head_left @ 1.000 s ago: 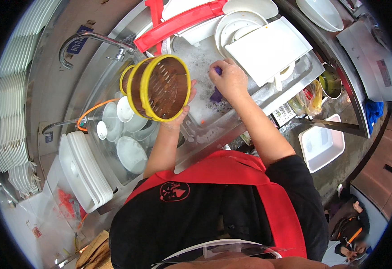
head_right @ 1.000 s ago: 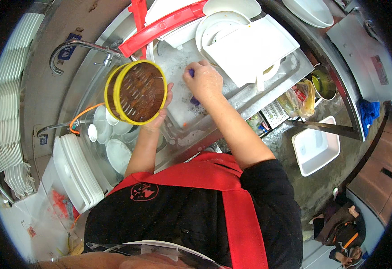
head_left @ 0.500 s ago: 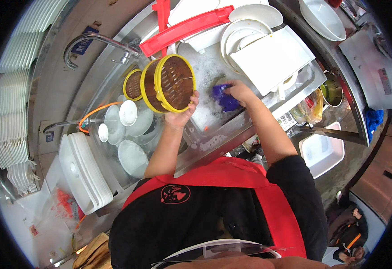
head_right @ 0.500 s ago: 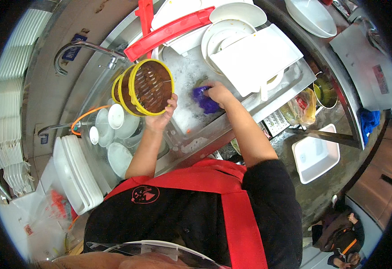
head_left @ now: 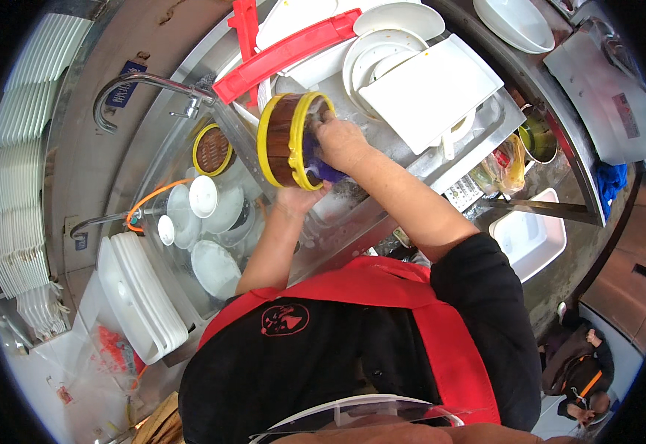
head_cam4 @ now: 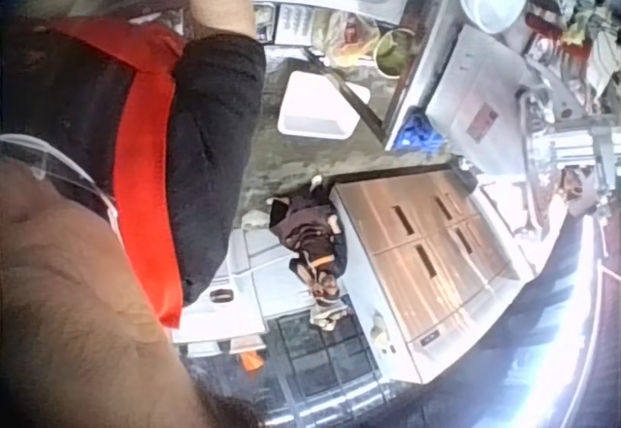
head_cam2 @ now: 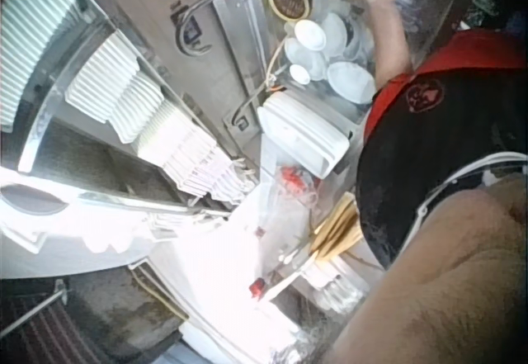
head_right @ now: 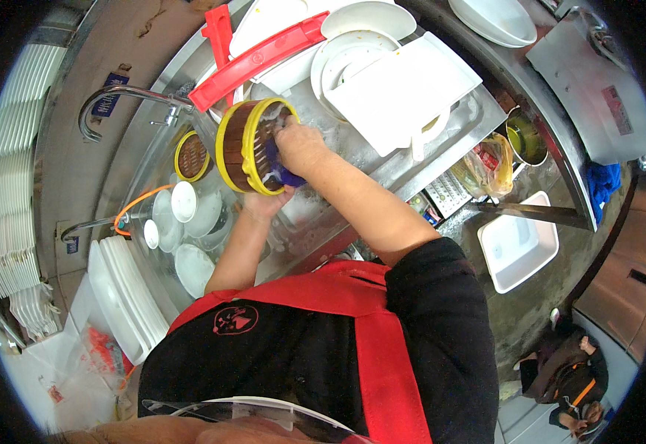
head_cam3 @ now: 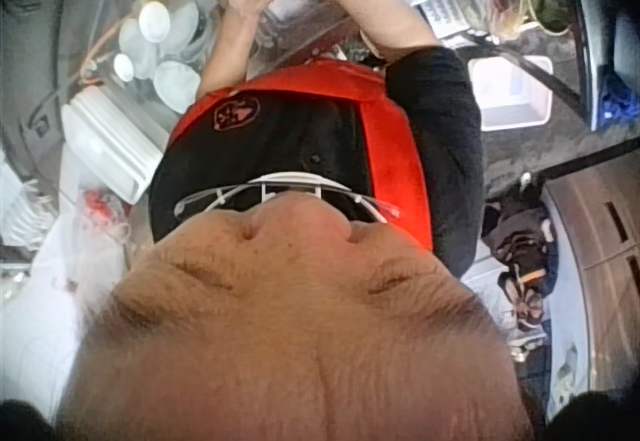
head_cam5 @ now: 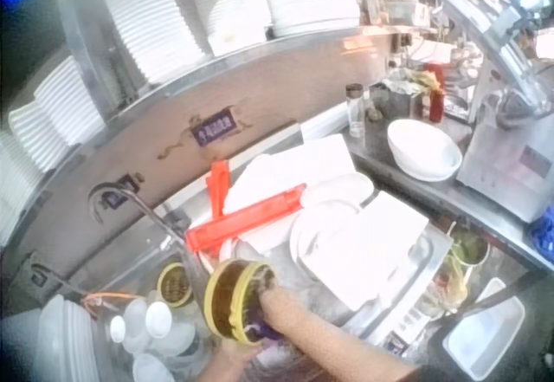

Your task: The person washes multiple kitchen items in a commercial sink using a purple sponge. They scrub yellow-rimmed strainers, white bowls, a rectangular tray, and a red utensil, then place the cleaned items into a white bin.

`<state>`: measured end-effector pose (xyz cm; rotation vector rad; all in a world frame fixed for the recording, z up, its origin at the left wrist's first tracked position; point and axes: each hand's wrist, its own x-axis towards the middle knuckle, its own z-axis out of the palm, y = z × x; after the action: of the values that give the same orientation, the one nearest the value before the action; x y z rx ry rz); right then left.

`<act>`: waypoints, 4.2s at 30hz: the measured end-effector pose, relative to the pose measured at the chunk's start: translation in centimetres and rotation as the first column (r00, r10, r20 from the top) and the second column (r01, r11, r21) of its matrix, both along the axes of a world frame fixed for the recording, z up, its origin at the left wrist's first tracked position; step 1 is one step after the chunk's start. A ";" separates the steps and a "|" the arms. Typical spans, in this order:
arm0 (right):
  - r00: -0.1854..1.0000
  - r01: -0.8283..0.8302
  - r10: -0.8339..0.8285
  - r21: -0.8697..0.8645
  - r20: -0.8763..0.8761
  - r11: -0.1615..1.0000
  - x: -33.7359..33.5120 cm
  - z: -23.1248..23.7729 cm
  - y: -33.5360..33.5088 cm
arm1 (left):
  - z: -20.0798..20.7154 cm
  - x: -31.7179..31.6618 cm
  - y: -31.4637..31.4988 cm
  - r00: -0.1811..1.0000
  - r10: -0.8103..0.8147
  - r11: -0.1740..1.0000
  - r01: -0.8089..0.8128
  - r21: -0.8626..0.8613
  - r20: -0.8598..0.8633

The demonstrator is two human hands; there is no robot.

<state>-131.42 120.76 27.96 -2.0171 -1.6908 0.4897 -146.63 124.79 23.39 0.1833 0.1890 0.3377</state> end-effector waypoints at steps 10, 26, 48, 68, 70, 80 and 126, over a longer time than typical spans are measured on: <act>0.958 -0.046 0.081 0.133 -0.274 0.990 -1.4 1.8 -0.8 | 0.8 1.1 -1.1 0.958 0.249 0.967 -0.237 0.097 -0.141; 0.988 0.137 -0.110 0.300 -0.106 0.944 1.5 -1.1 -2.1 | 1.8 -1.2 1.4 0.758 0.434 0.882 -0.247 0.402 -0.486; 0.942 0.336 -0.336 -0.017 -0.014 0.942 2.5 -8.3 -6.4 | -0.6 -23.4 10.8 0.108 0.855 0.462 -0.605 0.649 -0.507; 0.952 0.307 -0.296 0.290 -0.080 0.907 4.2 -9.7 -15.2 | -18.6 12.9 -0.1 0.046 0.707 0.243 0.921 0.303 -0.706; 0.953 0.302 -0.284 0.272 -0.102 0.914 4.4 -9.4 -15.3 | -19.1 12.1 1.1 -0.122 0.734 0.477 0.793 0.379 -0.668; 0.970 0.231 -0.191 0.325 -0.151 0.917 5.2 -9.4 -15.8 | -14.4 9.3 0.6 0.309 0.148 0.933 0.272 0.237 -0.939; 0.815 -0.456 0.193 -0.399 -0.547 0.796 3.2 -20.4 0.8 | -16.0 5.7 0.3 0.153 0.787 0.584 0.125 0.802 -0.597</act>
<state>-128.26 121.60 7.53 -1.6757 -1.7028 1.5881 -140.94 125.05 7.35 1.2242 1.4628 0.8122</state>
